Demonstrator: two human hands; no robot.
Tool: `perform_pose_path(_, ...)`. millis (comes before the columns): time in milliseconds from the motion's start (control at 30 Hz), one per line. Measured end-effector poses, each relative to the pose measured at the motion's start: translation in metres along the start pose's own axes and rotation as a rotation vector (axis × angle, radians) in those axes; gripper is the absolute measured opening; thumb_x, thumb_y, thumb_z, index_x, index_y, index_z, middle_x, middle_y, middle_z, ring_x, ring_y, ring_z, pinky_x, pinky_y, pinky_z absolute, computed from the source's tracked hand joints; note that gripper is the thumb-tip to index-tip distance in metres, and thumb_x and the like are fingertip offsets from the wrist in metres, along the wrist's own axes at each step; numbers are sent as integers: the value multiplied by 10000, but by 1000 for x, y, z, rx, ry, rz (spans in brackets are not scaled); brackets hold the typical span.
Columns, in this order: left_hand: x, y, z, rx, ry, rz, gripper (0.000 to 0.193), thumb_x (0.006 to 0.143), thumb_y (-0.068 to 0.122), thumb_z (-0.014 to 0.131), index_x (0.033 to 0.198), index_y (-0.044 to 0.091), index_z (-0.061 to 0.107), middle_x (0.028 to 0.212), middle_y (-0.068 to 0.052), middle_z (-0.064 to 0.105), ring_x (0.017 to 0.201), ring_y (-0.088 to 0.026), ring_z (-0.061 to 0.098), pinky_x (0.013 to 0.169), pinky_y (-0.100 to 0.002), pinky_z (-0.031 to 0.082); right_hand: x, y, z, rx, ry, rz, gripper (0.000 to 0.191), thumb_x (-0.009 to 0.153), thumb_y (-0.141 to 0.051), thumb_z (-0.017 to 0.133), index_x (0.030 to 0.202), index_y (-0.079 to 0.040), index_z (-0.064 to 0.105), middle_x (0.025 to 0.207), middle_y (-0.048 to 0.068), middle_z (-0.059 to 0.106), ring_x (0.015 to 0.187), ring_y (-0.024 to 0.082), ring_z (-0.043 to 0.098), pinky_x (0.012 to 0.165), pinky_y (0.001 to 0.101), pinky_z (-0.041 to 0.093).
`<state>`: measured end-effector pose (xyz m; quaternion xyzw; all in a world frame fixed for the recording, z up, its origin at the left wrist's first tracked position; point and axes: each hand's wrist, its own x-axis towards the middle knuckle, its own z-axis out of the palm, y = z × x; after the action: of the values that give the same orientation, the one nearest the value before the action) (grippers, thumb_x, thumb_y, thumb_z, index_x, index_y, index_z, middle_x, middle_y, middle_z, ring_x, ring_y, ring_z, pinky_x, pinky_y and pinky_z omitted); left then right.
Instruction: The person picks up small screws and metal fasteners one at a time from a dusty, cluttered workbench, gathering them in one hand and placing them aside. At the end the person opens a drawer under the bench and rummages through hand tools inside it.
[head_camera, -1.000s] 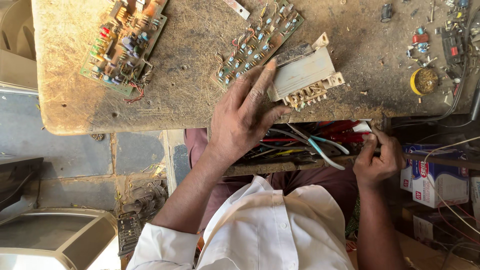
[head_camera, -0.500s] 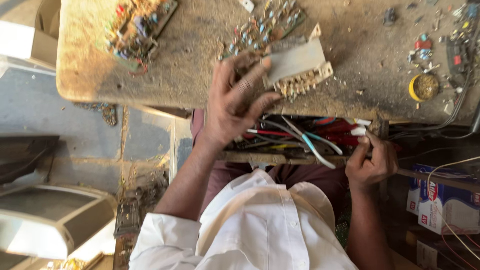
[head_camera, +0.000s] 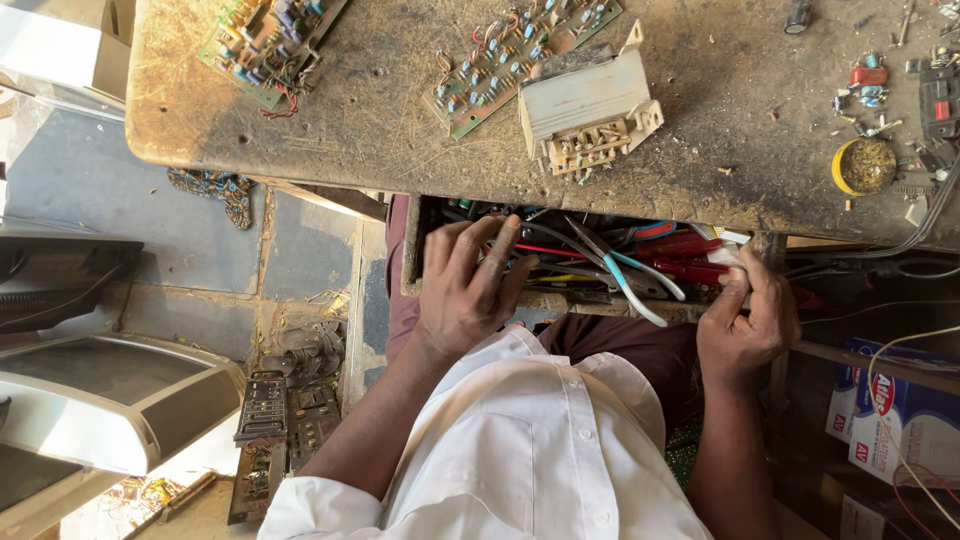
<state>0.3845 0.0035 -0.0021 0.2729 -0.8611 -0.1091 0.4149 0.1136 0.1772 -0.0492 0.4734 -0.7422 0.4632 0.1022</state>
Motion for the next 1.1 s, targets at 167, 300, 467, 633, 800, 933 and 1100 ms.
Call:
perform_pose_path(167,-1,-4,6,62,-104,139,541,902,192,834,1359,11,609,1055,-112,655,927,-299,623,783,-428,490,2,4,-1,-288,-29,-165,172,1010,-14,769,913,2,627,840,184,638,775,382,652,709,464,516)
perform_pose_path(300,-9,-6,13,38,-176,185,427,938,191,855,1249,-21,654,861,-64,653,722,-223,617,635,-382,470,2,-2,-9,-212,-82,-89,113,1130,0,720,1237,-15,687,993,180,684,920,340,678,817,406,542)
perform_pose_path(467,-11,-5,16,13,-186,169,379,946,197,834,1203,-26,669,852,-60,658,681,-221,618,610,-365,469,13,-32,-24,-11,-307,34,278,1099,-92,645,1359,5,647,1158,155,715,1038,281,683,940,386,540)
perform_pose_path(633,-13,-7,17,-14,-90,82,380,996,87,782,1320,-35,626,874,-86,653,746,-241,634,692,-376,505,23,-69,-14,-20,-490,-92,414,966,-238,740,1286,10,656,1175,183,688,1081,341,678,932,437,539)
perform_pose_path(800,-22,-11,21,-263,205,-210,443,1089,-32,626,1499,1,459,1207,-137,663,1063,-230,649,942,-311,565,24,-82,2,-92,-585,-45,350,981,-188,753,1283,-17,712,1156,188,667,1054,342,673,892,448,554)
perform_pose_path(933,-32,-11,17,-399,343,-429,504,1151,-31,594,1589,22,350,1318,-123,537,1193,-185,569,1067,-298,514,35,-74,-6,-56,-638,40,280,1056,-116,708,1330,-55,725,1196,145,678,1082,297,676,923,417,556)
perform_pose_path(1100,-34,-10,17,-408,269,-466,504,1148,-35,617,1587,11,372,1284,-112,516,1153,-162,578,1022,-268,534,44,-64,-17,29,-528,-91,316,991,-9,736,1305,-45,727,1257,199,657,1129,330,674,941,386,552)
